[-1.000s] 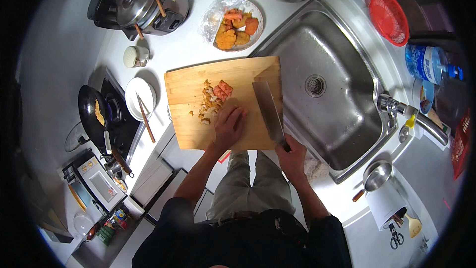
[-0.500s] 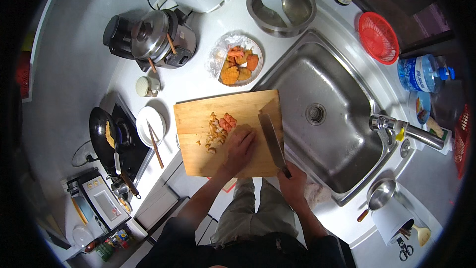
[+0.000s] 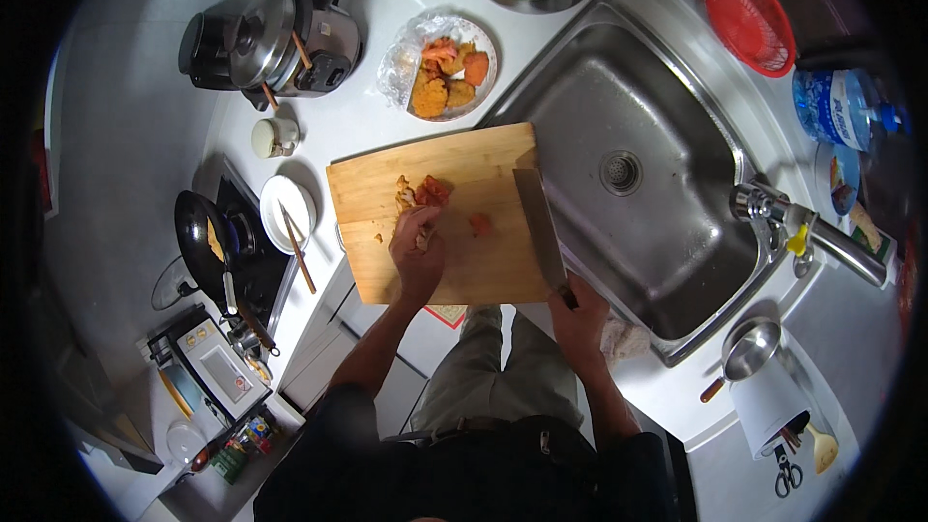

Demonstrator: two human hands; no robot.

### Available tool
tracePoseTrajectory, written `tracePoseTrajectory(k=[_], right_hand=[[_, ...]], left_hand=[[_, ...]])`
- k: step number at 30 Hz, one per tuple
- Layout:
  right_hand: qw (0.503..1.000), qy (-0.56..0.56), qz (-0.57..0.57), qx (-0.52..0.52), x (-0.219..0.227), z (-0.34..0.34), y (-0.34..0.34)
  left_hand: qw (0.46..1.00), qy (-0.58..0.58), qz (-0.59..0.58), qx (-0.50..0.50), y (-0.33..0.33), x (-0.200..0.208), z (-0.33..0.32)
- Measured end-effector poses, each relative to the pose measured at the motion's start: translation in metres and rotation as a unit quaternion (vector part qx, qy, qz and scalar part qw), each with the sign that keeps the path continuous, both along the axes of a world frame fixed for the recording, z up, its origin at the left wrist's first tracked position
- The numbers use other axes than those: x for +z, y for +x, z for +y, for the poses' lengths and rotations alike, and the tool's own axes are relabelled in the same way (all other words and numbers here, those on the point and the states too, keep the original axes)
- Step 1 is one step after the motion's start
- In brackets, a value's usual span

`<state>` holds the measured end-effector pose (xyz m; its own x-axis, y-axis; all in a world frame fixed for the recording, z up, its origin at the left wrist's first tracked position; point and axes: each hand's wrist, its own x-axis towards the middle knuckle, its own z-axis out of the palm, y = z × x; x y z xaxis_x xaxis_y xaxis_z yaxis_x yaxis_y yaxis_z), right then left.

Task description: The person cooks an omelet in a wok, then chops several pieces of fried food on a wooden cutting board using a cleaver. The person periodically checks the omelet while chopping and retrieves a plate from a drawer.

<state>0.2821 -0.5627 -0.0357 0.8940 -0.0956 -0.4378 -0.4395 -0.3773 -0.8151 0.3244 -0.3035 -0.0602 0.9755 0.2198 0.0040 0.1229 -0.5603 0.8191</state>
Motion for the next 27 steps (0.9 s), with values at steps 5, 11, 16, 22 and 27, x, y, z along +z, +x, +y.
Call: tracePoseTrajectory(k=[5,11,16,22,27], right_hand=[[1.000,-0.002,0.020,-0.022,0.004,0.001,0.009],[1.000,-0.012,-0.001,-0.004,0.000,0.003,0.007],[0.999,-0.017,0.023,-0.014,0.011,0.005,0.015],[1.000,-0.020,0.019,-0.012,0.006,0.002,0.017],[0.999,0.005,0.007,-0.042,0.006,0.005,0.020]], left_hand=[[0.987,0.103,-0.071,-0.096,0.003,-0.002,-0.018],[0.987,0.057,-0.015,-0.150,0.007,-0.024,-0.033],[0.971,0.134,-0.147,-0.134,0.102,0.002,-0.004],[0.957,0.194,-0.171,-0.133,0.252,0.019,0.009],[0.968,0.177,-0.103,-0.147,0.286,0.000,0.020]])
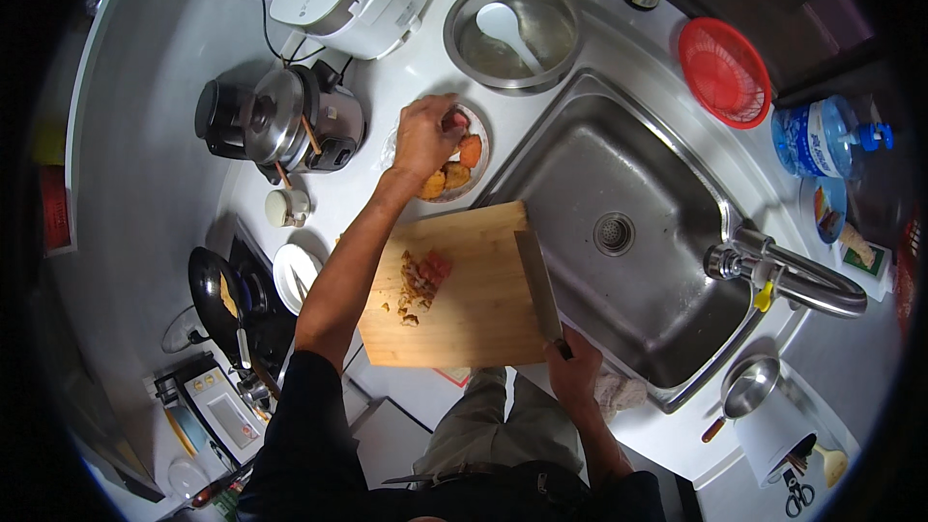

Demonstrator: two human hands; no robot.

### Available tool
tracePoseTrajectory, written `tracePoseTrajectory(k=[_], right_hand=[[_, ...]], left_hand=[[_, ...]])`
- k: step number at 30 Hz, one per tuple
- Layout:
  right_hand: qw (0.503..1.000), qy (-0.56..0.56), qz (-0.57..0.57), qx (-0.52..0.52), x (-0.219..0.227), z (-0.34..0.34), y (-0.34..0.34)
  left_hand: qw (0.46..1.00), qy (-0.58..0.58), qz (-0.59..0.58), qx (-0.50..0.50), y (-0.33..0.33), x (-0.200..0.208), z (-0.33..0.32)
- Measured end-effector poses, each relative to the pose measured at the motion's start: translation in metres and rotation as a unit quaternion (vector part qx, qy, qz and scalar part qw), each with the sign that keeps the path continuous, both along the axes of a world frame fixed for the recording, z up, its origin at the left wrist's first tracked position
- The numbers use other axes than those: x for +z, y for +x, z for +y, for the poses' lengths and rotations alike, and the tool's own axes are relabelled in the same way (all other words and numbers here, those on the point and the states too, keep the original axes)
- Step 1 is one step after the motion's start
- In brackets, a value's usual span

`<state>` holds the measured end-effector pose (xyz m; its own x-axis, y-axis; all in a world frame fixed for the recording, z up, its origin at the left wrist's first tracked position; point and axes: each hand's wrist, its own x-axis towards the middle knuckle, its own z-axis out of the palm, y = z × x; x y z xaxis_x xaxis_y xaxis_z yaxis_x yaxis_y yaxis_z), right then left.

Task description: The person cooks an omelet in a wok, then chops several pieces of fried food on a wooden cutting board using a cleaver. The person periodically checks the omelet while chopping and retrieves a plate from a drawer.

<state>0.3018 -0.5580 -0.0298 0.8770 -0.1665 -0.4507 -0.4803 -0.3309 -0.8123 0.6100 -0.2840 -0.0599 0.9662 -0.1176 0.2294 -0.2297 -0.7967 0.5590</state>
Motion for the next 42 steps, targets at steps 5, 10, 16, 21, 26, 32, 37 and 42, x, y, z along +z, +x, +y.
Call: tracePoseTrajectory(k=[5,10,16,21,26,32,37,42], right_hand=[[1.000,-0.023,0.004,0.003,-0.006,-0.003,0.000],[1.000,-0.010,0.009,-0.004,-0.006,-0.001,0.003],[0.999,-0.021,0.004,0.028,-0.002,0.002,0.002],[1.000,-0.013,0.011,0.025,0.005,0.004,-0.001],[1.000,0.007,0.014,0.019,0.009,0.009,0.000],[0.998,-0.012,0.022,0.056,0.014,0.019,-0.005],[0.993,-0.053,-0.036,0.100,-0.001,0.022,-0.019],[0.974,-0.118,-0.053,0.184,0.008,0.031,-0.018]], left_hand=[[0.994,0.111,-0.008,-0.014,-0.014,0.006,0.008],[0.978,0.208,-0.018,-0.011,-0.016,0.001,0.017],[0.998,0.053,-0.026,0.021,-0.024,0.010,0.022],[0.991,-0.053,0.036,-0.121,-0.085,0.042,0.019],[0.965,0.024,0.169,-0.201,-0.196,0.035,-0.002],[0.982,0.036,0.100,-0.158,-0.253,0.003,-0.017],[0.994,-0.043,0.093,-0.038,-0.297,-0.008,-0.019],[0.997,-0.070,0.014,0.006,-0.315,-0.033,-0.025]])
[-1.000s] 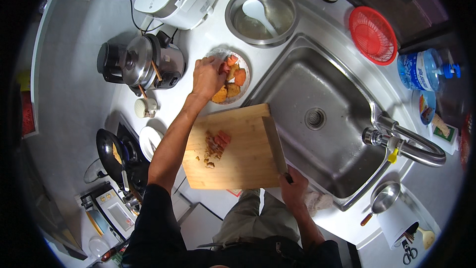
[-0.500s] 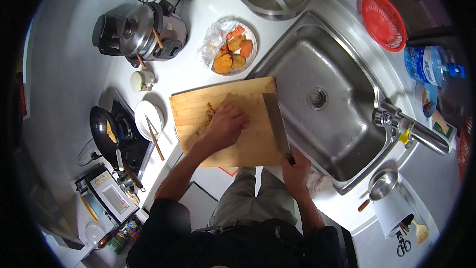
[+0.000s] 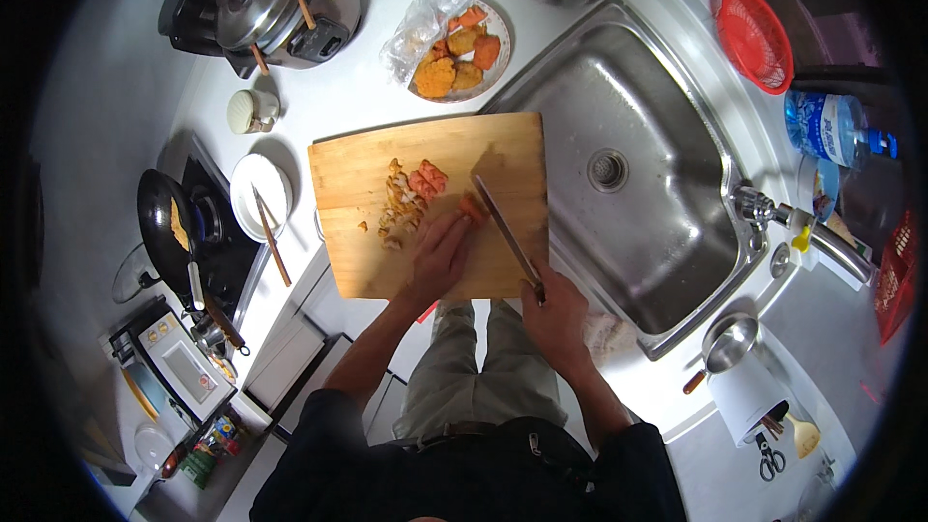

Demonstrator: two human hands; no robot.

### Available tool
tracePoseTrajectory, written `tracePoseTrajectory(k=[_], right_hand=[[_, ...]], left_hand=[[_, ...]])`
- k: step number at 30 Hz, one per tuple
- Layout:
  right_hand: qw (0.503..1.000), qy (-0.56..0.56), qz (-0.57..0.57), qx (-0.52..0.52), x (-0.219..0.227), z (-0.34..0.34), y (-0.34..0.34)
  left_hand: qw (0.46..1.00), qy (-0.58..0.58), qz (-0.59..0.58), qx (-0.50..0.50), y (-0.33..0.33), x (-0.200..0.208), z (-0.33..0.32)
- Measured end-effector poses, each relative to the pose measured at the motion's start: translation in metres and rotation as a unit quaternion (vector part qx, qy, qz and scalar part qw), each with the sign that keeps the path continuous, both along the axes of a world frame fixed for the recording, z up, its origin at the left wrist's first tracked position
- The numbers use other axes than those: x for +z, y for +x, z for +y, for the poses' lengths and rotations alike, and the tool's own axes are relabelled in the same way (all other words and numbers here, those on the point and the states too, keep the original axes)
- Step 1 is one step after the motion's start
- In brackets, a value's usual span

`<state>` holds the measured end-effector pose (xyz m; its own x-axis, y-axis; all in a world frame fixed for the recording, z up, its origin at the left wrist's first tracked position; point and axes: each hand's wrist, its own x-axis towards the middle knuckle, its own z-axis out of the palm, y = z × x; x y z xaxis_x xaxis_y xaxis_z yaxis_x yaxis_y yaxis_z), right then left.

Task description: The person cooks an omelet in a wok, then chops several pieces of fried food on a wooden cutting board using a cleaver. The person periodically checks the omelet while chopping and retrieves a plate from a drawer.

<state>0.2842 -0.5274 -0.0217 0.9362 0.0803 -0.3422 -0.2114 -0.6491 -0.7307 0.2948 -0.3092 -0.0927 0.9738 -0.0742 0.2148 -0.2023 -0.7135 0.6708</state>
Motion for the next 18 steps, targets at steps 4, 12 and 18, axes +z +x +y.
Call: tracePoseTrajectory(k=[4,12,18], right_hand=[[0.993,-0.087,-0.042,0.066,-0.005,-0.004,-0.003],[0.980,-0.123,-0.097,0.127,0.004,-0.005,0.007],[0.973,-0.132,-0.109,0.154,0.001,-0.006,0.017]], left_hand=[[0.999,-0.005,-0.043,0.013,0.006,-0.004,-0.004],[0.998,-0.010,-0.056,-0.019,0.019,-0.013,0.002],[0.997,0.013,-0.069,-0.040,0.027,-0.005,0.005]])
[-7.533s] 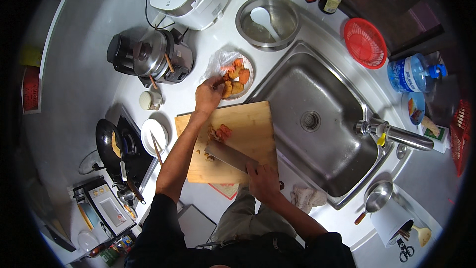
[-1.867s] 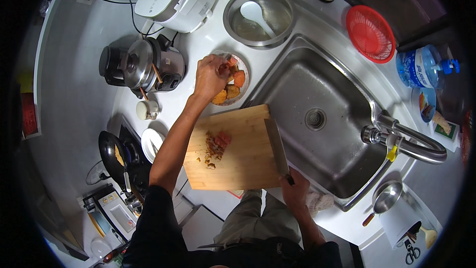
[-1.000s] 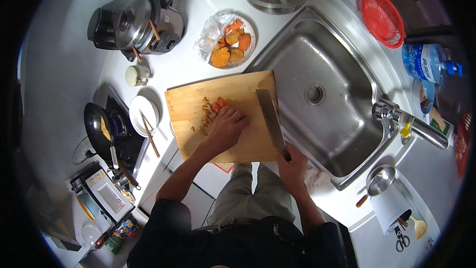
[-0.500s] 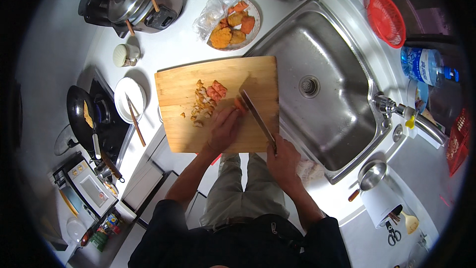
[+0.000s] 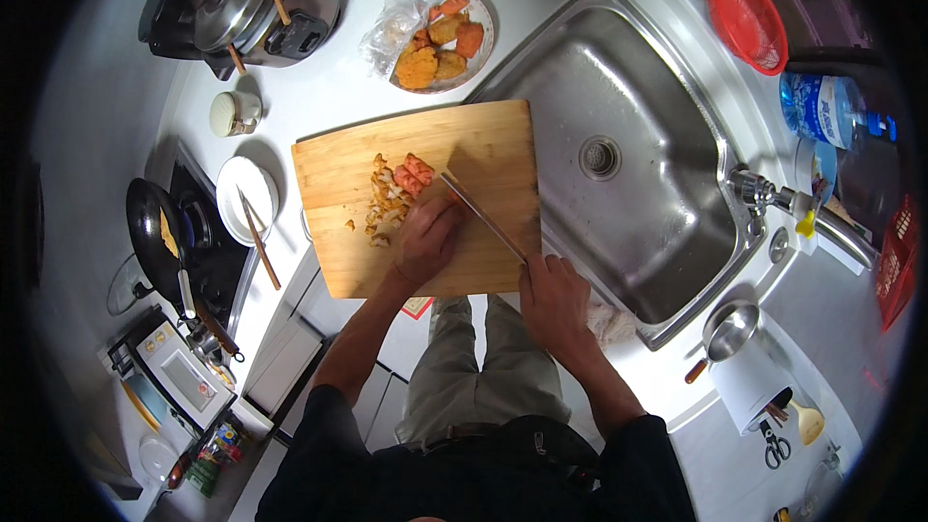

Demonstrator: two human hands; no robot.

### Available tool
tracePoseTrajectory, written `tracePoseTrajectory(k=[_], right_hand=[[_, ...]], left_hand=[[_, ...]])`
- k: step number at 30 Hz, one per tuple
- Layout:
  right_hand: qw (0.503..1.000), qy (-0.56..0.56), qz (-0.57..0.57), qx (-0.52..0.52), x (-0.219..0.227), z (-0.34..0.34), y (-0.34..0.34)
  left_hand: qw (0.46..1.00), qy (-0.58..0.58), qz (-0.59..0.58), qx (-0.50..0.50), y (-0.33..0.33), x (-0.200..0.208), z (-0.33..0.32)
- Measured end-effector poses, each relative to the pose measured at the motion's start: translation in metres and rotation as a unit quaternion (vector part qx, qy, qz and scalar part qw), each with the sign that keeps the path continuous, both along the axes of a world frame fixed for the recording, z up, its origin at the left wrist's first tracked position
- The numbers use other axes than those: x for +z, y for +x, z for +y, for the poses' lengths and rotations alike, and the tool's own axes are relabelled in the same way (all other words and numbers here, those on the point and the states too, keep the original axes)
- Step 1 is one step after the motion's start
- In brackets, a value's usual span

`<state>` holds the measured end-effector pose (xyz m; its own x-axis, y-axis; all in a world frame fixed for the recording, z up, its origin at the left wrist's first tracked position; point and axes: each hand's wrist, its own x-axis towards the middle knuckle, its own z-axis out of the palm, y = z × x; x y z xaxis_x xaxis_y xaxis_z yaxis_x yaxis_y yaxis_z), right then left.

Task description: The person cooks an omelet in a wok, then chops several pieces of fried food on a wooden cutting board using a cleaver. The person periodically checks the omelet while chopping and retrieves a plate from a drawer.

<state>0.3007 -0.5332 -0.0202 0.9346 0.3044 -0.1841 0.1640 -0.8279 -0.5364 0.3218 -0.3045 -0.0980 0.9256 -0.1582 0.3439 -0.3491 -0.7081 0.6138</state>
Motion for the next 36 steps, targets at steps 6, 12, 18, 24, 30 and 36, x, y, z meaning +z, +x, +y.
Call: tracePoseTrajectory(k=[6,12,18,24,30,36], right_hand=[[1.000,0.009,0.018,-0.013,-0.003,0.002,-0.002],[0.999,-0.048,-0.001,-0.003,0.004,0.007,-0.011],[0.998,-0.061,0.013,0.004,0.015,0.012,-0.016],[0.992,-0.097,0.086,0.011,0.015,0.016,-0.014],[0.981,-0.110,0.158,-0.006,0.016,0.026,-0.008],[0.978,-0.127,0.167,0.005,0.002,0.039,-0.002]], left_hand=[[0.999,0.009,0.005,-0.033,0.002,-0.001,0.006],[0.999,-0.017,0.009,-0.040,0.004,-0.004,0.005],[0.998,0.019,-0.013,-0.054,0.008,-0.005,0.007],[0.999,0.003,0.020,-0.051,0.003,-0.010,0.006],[0.997,-0.002,0.047,-0.053,0.007,-0.003,0.007],[0.999,0.006,0.014,-0.052,0.009,-0.003,0.007]])
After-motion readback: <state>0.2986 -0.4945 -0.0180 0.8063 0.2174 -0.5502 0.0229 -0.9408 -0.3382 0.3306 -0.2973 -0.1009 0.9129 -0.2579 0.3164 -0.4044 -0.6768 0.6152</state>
